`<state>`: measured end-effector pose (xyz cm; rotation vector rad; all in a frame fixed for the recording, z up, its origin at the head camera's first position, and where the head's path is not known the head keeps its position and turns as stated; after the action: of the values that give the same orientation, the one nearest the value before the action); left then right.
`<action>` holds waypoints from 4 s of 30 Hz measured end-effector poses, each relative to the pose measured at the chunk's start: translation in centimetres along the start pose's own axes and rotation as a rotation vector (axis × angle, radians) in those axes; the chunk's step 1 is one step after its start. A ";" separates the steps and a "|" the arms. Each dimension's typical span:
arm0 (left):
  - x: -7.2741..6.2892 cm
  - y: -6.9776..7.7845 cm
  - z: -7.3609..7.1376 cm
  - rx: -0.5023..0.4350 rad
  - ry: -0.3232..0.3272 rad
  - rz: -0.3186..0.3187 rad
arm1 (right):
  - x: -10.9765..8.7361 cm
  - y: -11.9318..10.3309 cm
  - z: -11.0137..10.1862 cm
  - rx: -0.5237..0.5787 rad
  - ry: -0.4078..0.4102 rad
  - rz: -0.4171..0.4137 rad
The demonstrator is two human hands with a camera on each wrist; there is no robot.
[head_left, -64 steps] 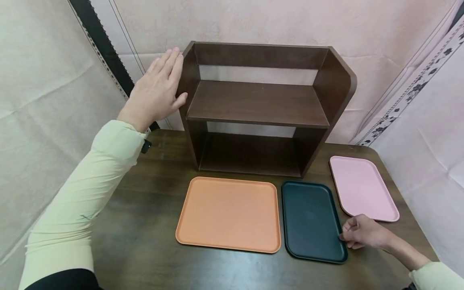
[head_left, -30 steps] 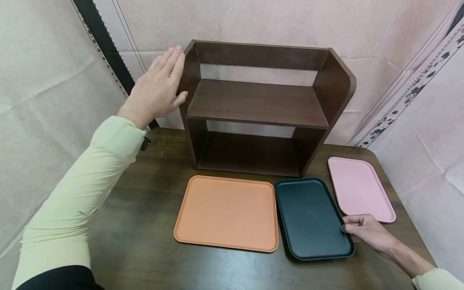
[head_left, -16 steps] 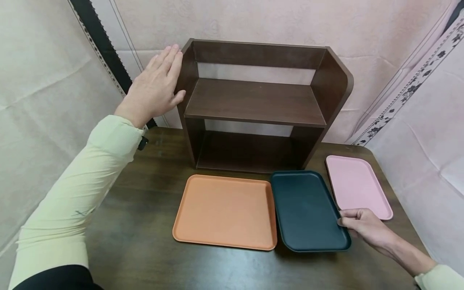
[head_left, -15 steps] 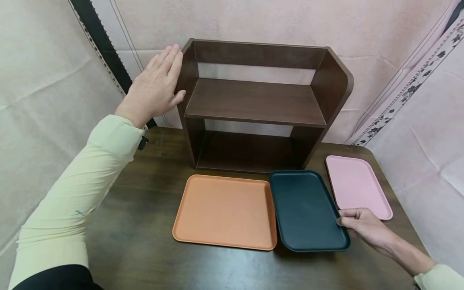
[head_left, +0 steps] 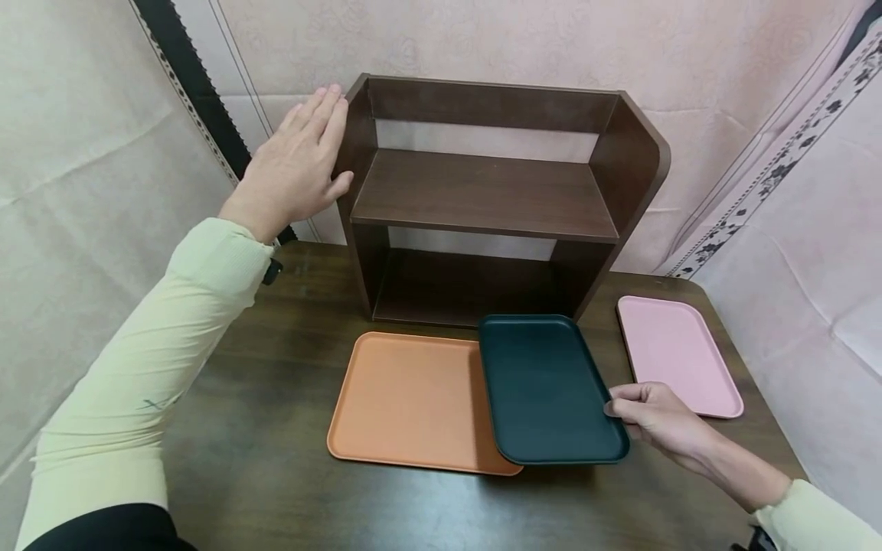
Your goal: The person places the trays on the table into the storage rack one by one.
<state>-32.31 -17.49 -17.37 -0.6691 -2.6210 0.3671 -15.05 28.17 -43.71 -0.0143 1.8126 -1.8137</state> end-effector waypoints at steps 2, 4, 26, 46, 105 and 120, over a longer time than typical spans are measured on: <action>0.0 0.0 0.0 0.000 0.002 0.001 | 0.3 -0.5 0.9 -0.005 -0.005 0.001; -0.1 0.1 -0.1 0.001 0.001 0.002 | 0.6 -1.0 1.6 -0.016 -0.002 0.001; -0.1 0.1 0.0 0.038 -0.033 -0.021 | 3.6 -7.5 10.0 -0.016 -0.072 -0.041; -0.5 0.2 -0.1 0.040 0.002 -0.026 | 3.0 -15.7 14.3 0.019 -0.078 -0.113; -0.4 0.3 -0.4 0.047 -0.007 -0.034 | 17.5 -27.8 11.9 0.118 0.242 -0.277; -0.6 0.3 -0.3 0.041 -0.004 -0.037 | 17.6 -28.0 11.7 -0.337 0.246 -0.233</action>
<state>-31.58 -17.49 -17.36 -0.6058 -2.6188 0.4106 -35.81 8.23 -23.64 -0.1411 2.3609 -1.6976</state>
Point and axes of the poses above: each hand's wrist, its own x-axis towards the middle knuckle, its own z-axis out of the palm, y = z × x, the point moved 7 cm from there along x, towards the middle knuckle, and after that the axes turned 8 degrees about x, right-handed, at the moved point
